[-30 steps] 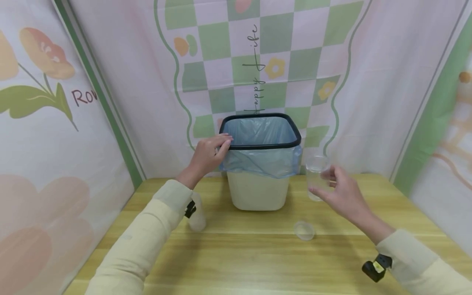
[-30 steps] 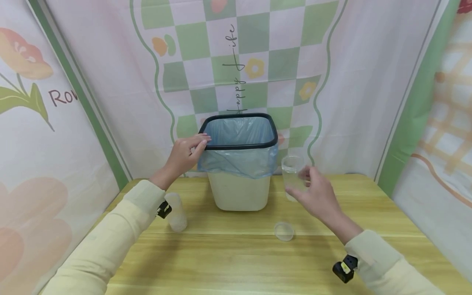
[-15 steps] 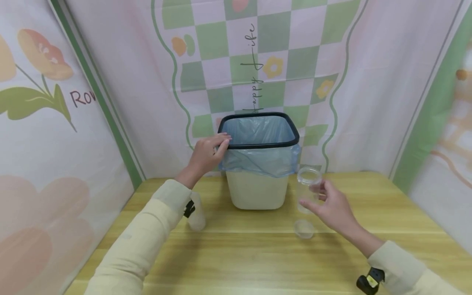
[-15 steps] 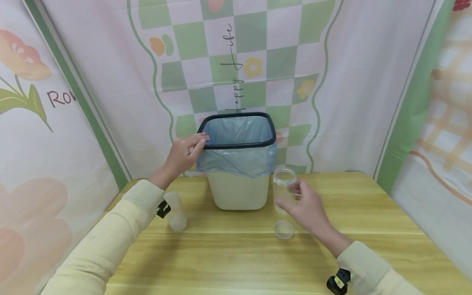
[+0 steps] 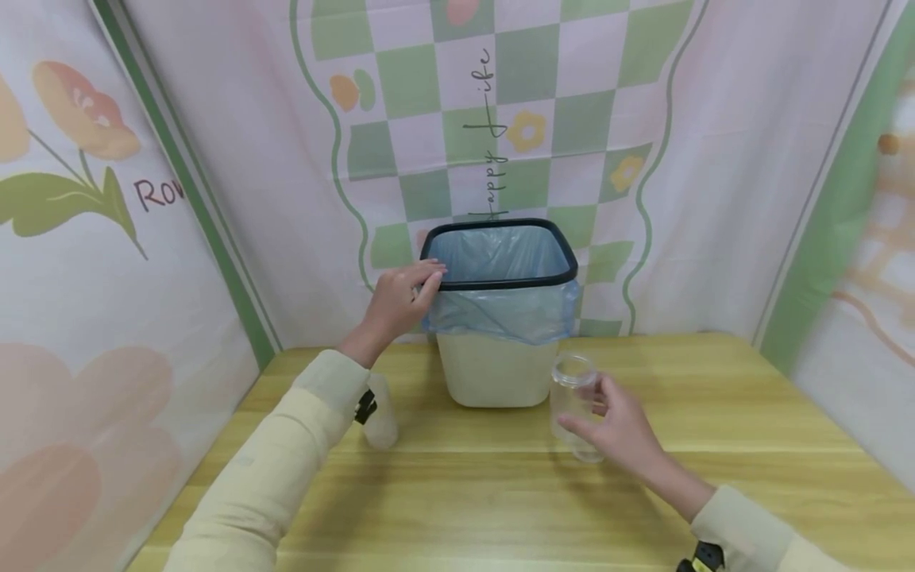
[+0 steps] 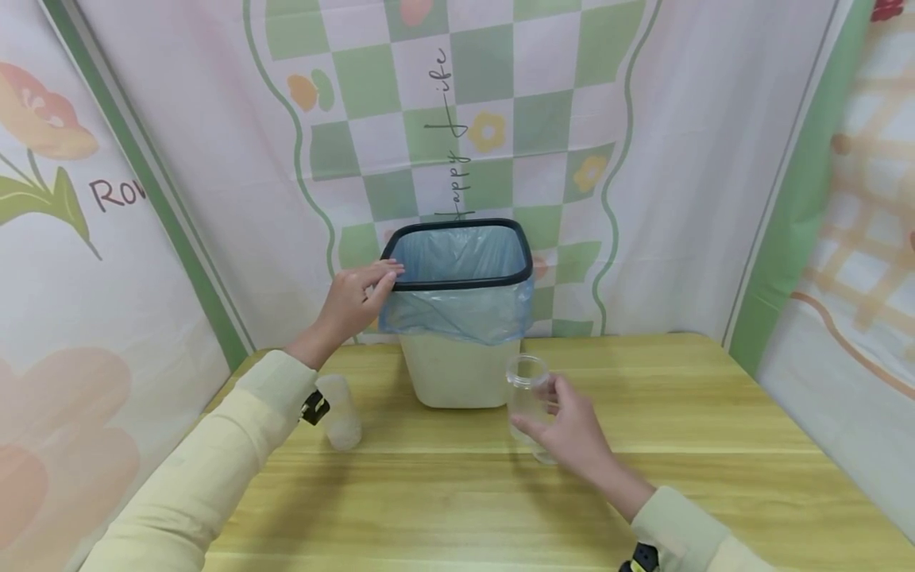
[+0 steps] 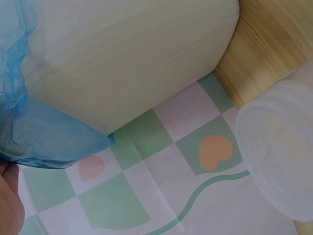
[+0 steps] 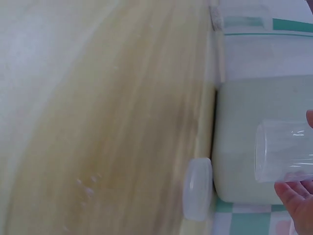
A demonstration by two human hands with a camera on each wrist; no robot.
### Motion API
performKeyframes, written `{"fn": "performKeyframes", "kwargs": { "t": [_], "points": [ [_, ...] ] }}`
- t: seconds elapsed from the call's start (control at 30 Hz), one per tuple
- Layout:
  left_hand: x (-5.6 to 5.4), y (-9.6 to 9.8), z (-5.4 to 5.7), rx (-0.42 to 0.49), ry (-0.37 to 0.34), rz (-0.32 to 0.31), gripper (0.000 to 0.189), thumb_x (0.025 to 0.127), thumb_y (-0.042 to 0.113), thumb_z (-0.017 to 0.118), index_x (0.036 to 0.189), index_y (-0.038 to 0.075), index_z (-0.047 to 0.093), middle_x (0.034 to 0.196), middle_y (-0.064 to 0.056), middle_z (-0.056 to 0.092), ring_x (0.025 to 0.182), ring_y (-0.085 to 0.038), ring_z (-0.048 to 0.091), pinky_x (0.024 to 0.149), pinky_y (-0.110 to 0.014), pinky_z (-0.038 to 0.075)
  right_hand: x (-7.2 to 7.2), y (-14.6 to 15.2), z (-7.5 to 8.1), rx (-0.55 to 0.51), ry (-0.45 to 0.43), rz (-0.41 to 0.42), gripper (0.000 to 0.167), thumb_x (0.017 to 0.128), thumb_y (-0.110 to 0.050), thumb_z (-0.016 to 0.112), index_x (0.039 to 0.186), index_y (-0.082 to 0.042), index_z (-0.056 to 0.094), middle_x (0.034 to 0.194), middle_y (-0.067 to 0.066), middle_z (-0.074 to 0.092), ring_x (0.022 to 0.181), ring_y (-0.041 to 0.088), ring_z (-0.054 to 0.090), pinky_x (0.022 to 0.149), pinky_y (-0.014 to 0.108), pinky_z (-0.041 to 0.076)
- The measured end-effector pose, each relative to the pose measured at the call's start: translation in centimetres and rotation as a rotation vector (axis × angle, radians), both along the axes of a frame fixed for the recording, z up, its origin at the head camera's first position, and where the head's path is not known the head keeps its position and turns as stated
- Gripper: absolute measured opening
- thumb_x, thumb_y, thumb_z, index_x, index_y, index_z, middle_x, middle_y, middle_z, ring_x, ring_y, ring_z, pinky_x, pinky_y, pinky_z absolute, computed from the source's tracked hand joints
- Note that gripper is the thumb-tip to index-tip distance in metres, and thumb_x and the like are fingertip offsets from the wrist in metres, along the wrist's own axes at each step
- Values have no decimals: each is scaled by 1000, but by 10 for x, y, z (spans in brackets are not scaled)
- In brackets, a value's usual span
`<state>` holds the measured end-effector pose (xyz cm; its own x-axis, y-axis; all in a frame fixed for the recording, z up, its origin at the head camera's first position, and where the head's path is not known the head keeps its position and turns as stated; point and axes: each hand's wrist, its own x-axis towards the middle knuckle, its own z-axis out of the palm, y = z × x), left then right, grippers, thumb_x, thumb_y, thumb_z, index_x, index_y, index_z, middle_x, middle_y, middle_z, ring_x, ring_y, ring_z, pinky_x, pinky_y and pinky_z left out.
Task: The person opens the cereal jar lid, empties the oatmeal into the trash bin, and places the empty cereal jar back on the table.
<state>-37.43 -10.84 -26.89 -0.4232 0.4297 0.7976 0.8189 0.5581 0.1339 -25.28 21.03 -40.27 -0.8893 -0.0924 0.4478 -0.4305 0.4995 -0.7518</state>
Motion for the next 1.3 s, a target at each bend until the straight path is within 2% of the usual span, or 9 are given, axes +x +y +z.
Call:
{"fn": "performKeyframes", "kwargs": {
  "t": [0.37, 0.57, 0.9, 1.3],
  "points": [
    [2, 0, 1, -4, -18, 3, 27, 98, 12, 52, 107, -3, 73, 112, -13, 70, 113, -24, 62, 96, -39, 49, 3, -12, -18, -30, -28, 35, 58, 79, -20, 82, 121, 4, 51, 117, 21, 60, 107, 37, 60, 89, 46, 52],
    [2, 0, 1, -6, -10, 8, 27, 98, 13, 52, 107, -1, 73, 111, -12, 70, 113, -24, 62, 95, -39, 50, 3, -18, -25, -39, -79, 43, 56, 79, -23, 82, 119, 1, 50, 117, 21, 61, 109, 39, 59, 91, 47, 51],
    [3, 1, 1, -3, -11, 9, 26, 98, 13, 52, 108, -1, 73, 112, -12, 70, 113, -24, 62, 95, -39, 49, 2, -27, -29, -55, -117, 39, 55, 77, -22, 84, 116, -1, 51, 118, 20, 60, 109, 39, 59, 92, 49, 50],
    [1, 0, 1, -8, -22, 15, 28, 98, 14, 51, 108, 0, 73, 112, -11, 70, 113, -23, 62, 98, -38, 48, 4, -30, -32, -39, -158, 58, 57, 77, -19, 83, 120, -2, 50, 123, 19, 59, 114, 37, 57, 94, 47, 49]
  ]
}}
